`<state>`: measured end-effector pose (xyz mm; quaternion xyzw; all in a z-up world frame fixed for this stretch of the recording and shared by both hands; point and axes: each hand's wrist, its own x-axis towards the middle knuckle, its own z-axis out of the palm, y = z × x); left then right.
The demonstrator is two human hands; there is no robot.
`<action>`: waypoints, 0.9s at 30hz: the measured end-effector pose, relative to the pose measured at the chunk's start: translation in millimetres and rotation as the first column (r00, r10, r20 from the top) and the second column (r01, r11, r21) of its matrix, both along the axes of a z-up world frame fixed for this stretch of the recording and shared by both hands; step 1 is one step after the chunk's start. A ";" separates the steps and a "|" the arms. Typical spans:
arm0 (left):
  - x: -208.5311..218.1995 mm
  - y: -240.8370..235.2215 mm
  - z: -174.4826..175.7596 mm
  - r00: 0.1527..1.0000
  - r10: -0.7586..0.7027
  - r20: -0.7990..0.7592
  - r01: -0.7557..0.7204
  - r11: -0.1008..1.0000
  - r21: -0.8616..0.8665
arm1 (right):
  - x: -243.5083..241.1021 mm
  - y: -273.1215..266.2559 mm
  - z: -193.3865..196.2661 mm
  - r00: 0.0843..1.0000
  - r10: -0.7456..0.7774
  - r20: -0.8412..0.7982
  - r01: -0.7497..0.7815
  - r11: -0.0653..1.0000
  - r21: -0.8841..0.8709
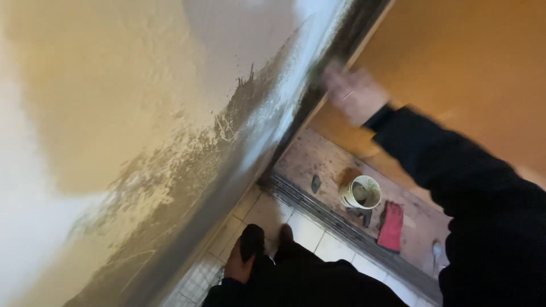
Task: Cleaning a wall by scrubbing it with a sponge and rinsing the sponge in a bucket.
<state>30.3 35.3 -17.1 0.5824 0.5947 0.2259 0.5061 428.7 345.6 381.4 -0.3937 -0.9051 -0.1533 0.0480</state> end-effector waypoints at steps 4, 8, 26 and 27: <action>-7.2 -11.1 1.5 0.994 -0.071 -0.079 0.065 0.995 -0.075 | -0.1 4.4 -7.3 0.944 -0.167 0.286 -0.017 0.837 0.547; -4.6 -4.4 10.5 1.000 -0.010 -0.011 0.010 0.998 0.066 | -0.2 -7.7 -186.4 0.878 -0.019 0.478 -0.074 0.982 0.175; 0.5 11.9 53.3 0.993 -0.077 -0.089 0.067 0.992 -0.108 | -30.8 -31.6 -14.4 0.822 -0.414 0.391 0.030 0.716 0.697; 2.6 13.1 47.5 0.993 -0.071 -0.089 0.062 0.993 -0.103 | -31.7 -31.5 -48.3 0.824 -0.413 0.388 0.027 0.713 0.701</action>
